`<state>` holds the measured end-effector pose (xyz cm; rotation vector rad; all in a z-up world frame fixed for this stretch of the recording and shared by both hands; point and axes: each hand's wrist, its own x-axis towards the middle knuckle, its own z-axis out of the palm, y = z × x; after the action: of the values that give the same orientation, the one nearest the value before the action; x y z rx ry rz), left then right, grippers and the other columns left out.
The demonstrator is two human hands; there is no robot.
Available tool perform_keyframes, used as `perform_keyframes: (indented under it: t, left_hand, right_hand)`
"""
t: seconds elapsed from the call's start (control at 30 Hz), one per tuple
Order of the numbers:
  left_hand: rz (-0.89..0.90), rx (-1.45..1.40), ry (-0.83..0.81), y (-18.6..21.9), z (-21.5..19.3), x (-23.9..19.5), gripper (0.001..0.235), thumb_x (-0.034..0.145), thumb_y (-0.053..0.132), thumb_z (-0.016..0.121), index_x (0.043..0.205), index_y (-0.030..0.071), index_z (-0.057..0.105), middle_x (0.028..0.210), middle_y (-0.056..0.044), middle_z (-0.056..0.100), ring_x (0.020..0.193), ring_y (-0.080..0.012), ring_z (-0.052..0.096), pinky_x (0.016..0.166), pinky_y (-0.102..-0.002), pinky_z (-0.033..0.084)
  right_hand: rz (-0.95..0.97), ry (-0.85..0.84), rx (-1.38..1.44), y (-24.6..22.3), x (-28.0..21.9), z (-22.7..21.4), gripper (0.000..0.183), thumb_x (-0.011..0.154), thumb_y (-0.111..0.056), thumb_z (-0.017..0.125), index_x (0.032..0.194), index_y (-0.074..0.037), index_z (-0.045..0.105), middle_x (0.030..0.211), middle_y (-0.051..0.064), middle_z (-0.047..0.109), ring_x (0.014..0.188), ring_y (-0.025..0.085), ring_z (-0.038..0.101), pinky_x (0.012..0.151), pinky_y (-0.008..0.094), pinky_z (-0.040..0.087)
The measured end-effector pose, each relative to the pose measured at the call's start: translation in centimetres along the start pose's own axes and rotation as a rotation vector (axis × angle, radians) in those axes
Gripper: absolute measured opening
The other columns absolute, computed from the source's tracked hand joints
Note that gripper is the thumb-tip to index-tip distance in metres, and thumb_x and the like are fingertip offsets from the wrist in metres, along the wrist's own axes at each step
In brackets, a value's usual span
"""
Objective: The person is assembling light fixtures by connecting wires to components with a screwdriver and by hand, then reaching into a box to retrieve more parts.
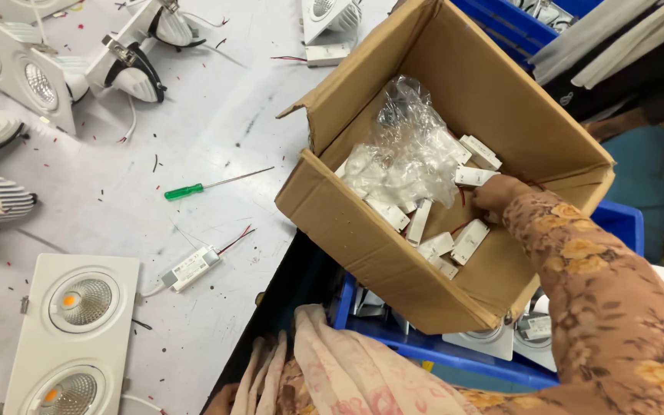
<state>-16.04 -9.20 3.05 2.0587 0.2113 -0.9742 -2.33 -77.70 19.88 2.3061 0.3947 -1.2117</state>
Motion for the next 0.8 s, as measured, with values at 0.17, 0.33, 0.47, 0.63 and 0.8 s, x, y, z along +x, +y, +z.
perform_keyframes:
  t: [0.17, 0.33, 0.47, 0.63, 0.8]
  left_hand:
    - [-0.003, 0.0, -0.014, 1.6, 0.0, 0.2, 0.044, 0.087, 0.025, 0.068, 0.126, 0.007, 0.065, 0.113, -0.014, 0.078, 0.104, -0.0235, 0.077, 0.091, -0.034, 0.058]
    - [0.006, 0.001, -0.019, 1.6, 0.0, 0.6, 0.042, 0.088, 0.025, 0.067, 0.126, 0.007, 0.066, 0.112, -0.014, 0.079, 0.103, -0.0231, 0.077, 0.091, -0.034, 0.058]
    - [0.015, -0.002, -0.028, 1.7, 0.3, 1.3, 0.041, 0.089, 0.024, 0.067, 0.126, 0.006, 0.066, 0.111, -0.014, 0.079, 0.102, -0.0228, 0.077, 0.09, -0.034, 0.058]
    - [0.018, -0.007, -0.032, 0.8, 0.4, 0.9, 0.04, 0.09, 0.023, 0.066, 0.125, 0.006, 0.066, 0.11, -0.013, 0.08, 0.101, -0.0224, 0.077, 0.09, -0.034, 0.058]
    - [0.038, -0.031, -0.02, -0.3, -0.2, 0.3, 0.038, 0.091, 0.022, 0.066, 0.125, 0.006, 0.067, 0.109, -0.013, 0.08, 0.101, -0.022, 0.078, 0.089, -0.034, 0.058]
  right_hand:
    - [-0.027, 0.179, 0.032, 1.0, 0.3, 2.4, 0.032, 0.088, -0.028, 0.065, 0.116, -0.013, 0.068, 0.114, 0.008, 0.066, 0.096, 0.03, 0.071, 0.083, 0.042, 0.058]
    - [0.005, 0.254, -0.049, 1.0, 2.6, 5.9, 0.034, 0.094, -0.022, 0.057, 0.124, -0.007, 0.061, 0.113, 0.011, 0.067, 0.087, 0.029, 0.074, 0.074, 0.041, 0.06]
    - [-0.008, 0.312, -0.049, 1.3, 3.0, 7.0, 0.036, 0.096, -0.021, 0.052, 0.13, -0.008, 0.057, 0.115, 0.011, 0.065, 0.085, 0.029, 0.074, 0.069, 0.041, 0.061]
    - [-0.074, 0.238, -0.069, 2.3, 2.7, 6.3, 0.034, 0.095, -0.023, 0.056, 0.126, -0.009, 0.06, 0.117, 0.011, 0.064, 0.088, 0.031, 0.074, 0.072, 0.041, 0.061]
    - [0.241, 0.405, 0.329, 2.0, 1.3, 2.8, 0.029, 0.098, -0.033, 0.063, 0.108, -0.006, 0.068, 0.098, 0.018, 0.072, 0.091, 0.038, 0.07, 0.08, 0.046, 0.056]
